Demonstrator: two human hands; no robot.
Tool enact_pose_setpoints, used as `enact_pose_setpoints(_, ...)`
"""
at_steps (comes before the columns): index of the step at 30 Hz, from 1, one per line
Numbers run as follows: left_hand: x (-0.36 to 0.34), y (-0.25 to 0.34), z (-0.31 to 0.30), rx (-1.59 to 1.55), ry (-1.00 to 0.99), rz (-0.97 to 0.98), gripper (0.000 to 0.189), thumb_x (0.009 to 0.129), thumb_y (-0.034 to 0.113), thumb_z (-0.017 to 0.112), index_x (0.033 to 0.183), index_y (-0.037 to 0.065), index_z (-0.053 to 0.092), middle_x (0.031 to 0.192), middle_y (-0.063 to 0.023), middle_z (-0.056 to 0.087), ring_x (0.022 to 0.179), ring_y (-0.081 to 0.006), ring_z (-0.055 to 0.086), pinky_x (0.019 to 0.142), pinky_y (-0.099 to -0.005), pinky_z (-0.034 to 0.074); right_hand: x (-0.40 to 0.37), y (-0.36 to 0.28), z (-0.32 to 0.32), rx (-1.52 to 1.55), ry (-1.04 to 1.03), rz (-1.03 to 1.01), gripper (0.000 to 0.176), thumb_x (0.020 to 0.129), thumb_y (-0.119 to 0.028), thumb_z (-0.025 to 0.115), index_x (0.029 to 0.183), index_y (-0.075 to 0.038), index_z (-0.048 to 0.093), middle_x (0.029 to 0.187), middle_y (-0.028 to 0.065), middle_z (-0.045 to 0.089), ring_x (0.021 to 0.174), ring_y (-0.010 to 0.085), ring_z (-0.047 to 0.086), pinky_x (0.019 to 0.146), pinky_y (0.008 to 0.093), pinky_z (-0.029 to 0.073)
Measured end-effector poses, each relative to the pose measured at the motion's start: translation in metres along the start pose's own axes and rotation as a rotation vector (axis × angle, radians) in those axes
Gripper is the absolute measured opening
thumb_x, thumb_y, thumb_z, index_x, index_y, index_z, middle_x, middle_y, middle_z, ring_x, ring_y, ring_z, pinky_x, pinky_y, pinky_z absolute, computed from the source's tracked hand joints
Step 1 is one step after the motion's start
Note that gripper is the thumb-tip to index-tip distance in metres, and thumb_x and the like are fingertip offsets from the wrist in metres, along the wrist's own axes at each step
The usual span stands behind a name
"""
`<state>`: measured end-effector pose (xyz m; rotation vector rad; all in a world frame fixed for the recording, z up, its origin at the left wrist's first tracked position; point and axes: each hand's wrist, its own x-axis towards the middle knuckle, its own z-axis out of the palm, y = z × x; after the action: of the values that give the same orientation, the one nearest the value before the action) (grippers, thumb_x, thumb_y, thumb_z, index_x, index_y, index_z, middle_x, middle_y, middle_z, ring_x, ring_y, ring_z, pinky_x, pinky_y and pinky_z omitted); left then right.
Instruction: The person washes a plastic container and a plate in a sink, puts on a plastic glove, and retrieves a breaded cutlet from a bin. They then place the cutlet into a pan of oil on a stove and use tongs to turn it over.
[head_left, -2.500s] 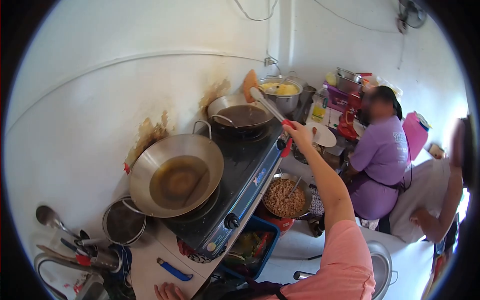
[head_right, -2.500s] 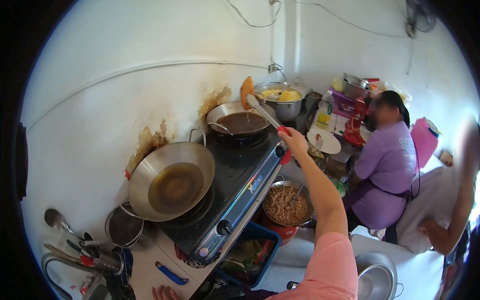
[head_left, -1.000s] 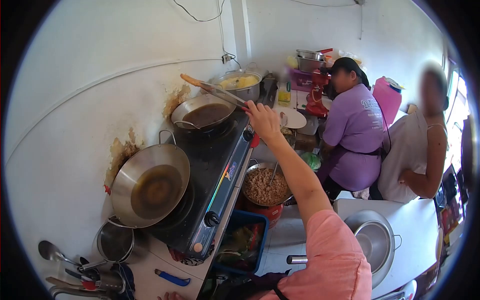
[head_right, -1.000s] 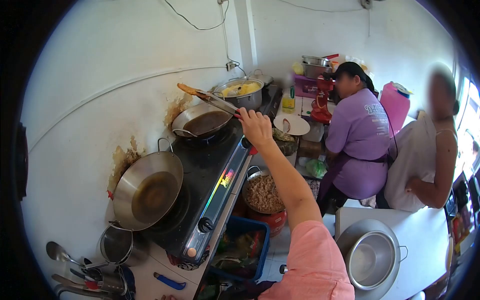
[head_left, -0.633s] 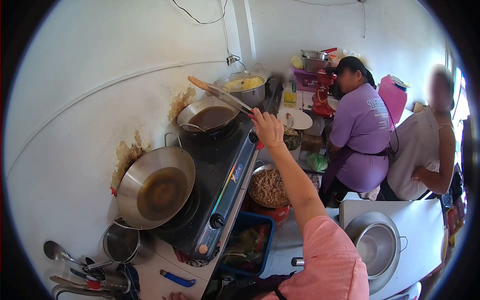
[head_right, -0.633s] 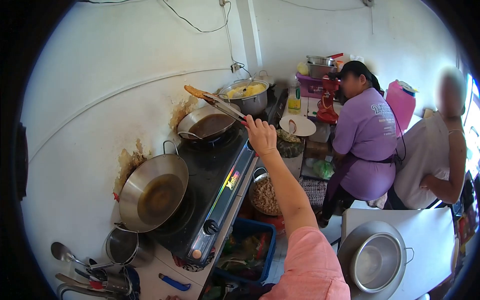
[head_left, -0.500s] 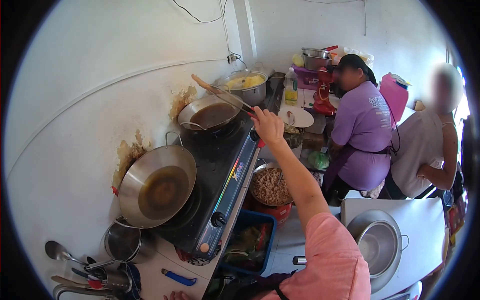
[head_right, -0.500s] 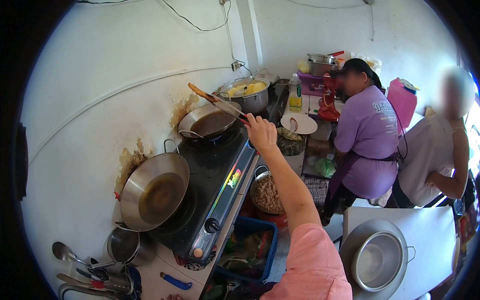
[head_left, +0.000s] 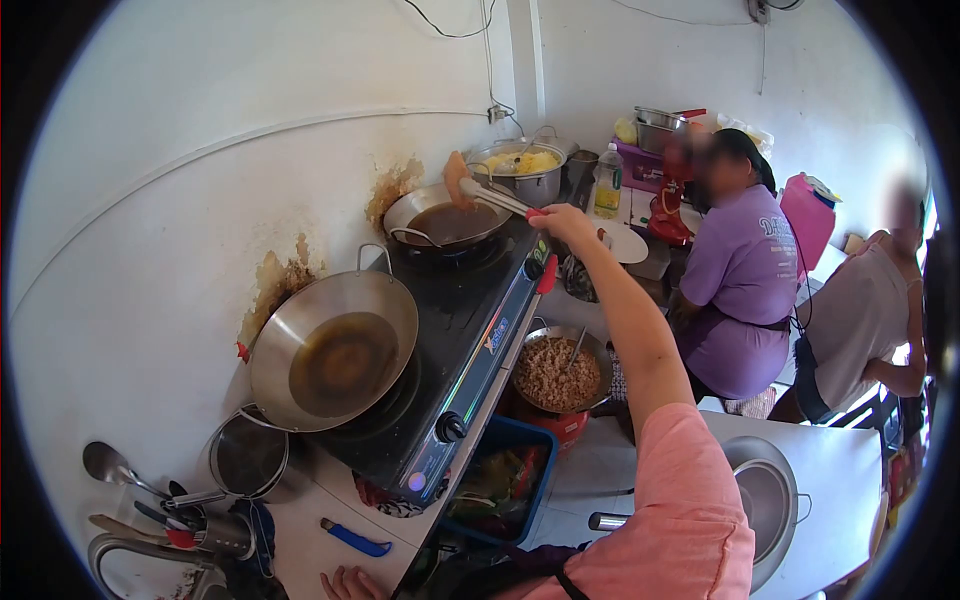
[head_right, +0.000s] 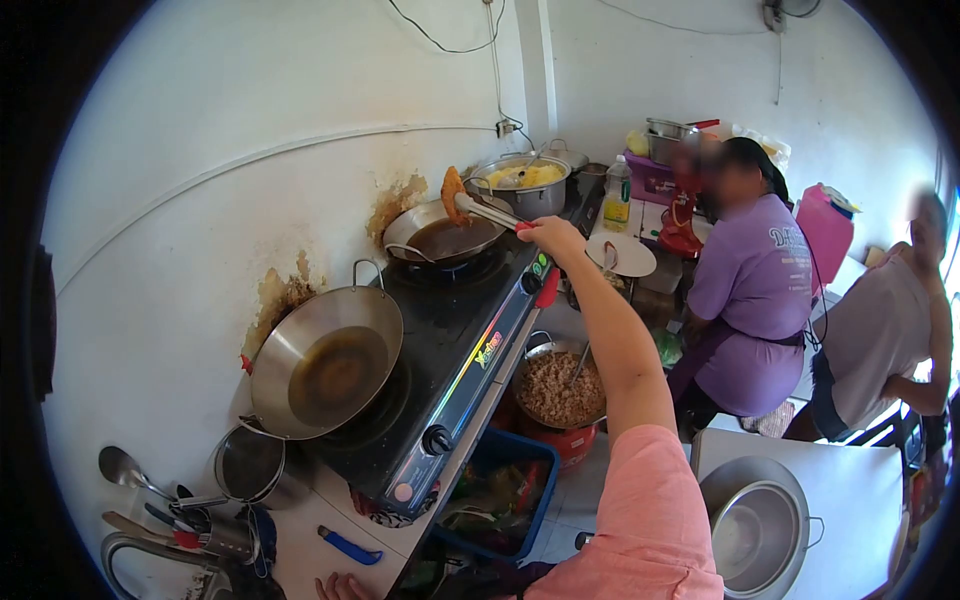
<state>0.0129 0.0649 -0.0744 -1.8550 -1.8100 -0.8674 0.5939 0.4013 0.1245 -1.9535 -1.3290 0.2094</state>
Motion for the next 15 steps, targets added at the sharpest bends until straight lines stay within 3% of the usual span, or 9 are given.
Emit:
enact_pose_setpoints(2, 0.000, 0.000, 0.000, -0.003, 0.009, 0.001, 0.021, 0.092, 0.018, 0.052, 0.087, 0.001, 0.063, 0.096, -0.0151, 0.060, 0.095, -0.0314, 0.056, 0.100, -0.0497, 0.040, 0.009, -0.007, -0.008, 0.027, -0.087, 0.046, 0.044, 0.073, -0.044, 0.067, 0.100, -0.009, 0.069, 0.077, 0.0058, 0.064, 0.071, 0.0205, 0.060, 0.063, 0.0335, 0.046)
enact_pose_setpoints(5, 0.000, 0.000, 0.000, -0.004, 0.016, 0.004, 0.021, 0.093, 0.018, 0.052, 0.087, 0.001, 0.063, 0.096, -0.0149, 0.060, 0.095, -0.0312, 0.056, 0.100, -0.0495, 0.040, 0.027, -0.024, -0.012, -0.205, -0.166, 0.170, 0.040, 0.070, -0.047, 0.068, 0.092, -0.013, 0.071, 0.081, 0.0026, 0.068, 0.080, 0.0181, 0.065, 0.071, 0.0325, 0.049)
enact_pose_setpoints(11, 0.001, 0.001, -0.002, 0.023, -0.001, -0.001, 0.022, 0.093, 0.018, 0.051, 0.086, 0.001, 0.062, 0.095, -0.0155, 0.059, 0.094, -0.0312, 0.056, 0.099, -0.0502, 0.041, 0.029, -0.057, -0.010, -0.289, -0.247, 0.140, 0.035, 0.070, -0.045, 0.070, 0.076, -0.010, 0.068, 0.071, -0.0003, 0.064, 0.064, 0.0151, 0.061, 0.060, 0.0287, 0.046)
enact_pose_setpoints(15, -0.002, -0.003, 0.003, 0.025, 0.019, 0.025, 0.022, 0.093, 0.017, 0.051, 0.085, 0.000, 0.062, 0.094, -0.0160, 0.059, 0.093, -0.0311, 0.056, 0.098, -0.0509, 0.042, 0.040, -0.062, 0.002, -0.205, -0.287, 0.121, 0.035, 0.071, -0.040, 0.071, 0.064, -0.007, 0.060, 0.060, 0.0024, 0.054, 0.054, 0.0157, 0.051, 0.051, 0.0308, 0.039)
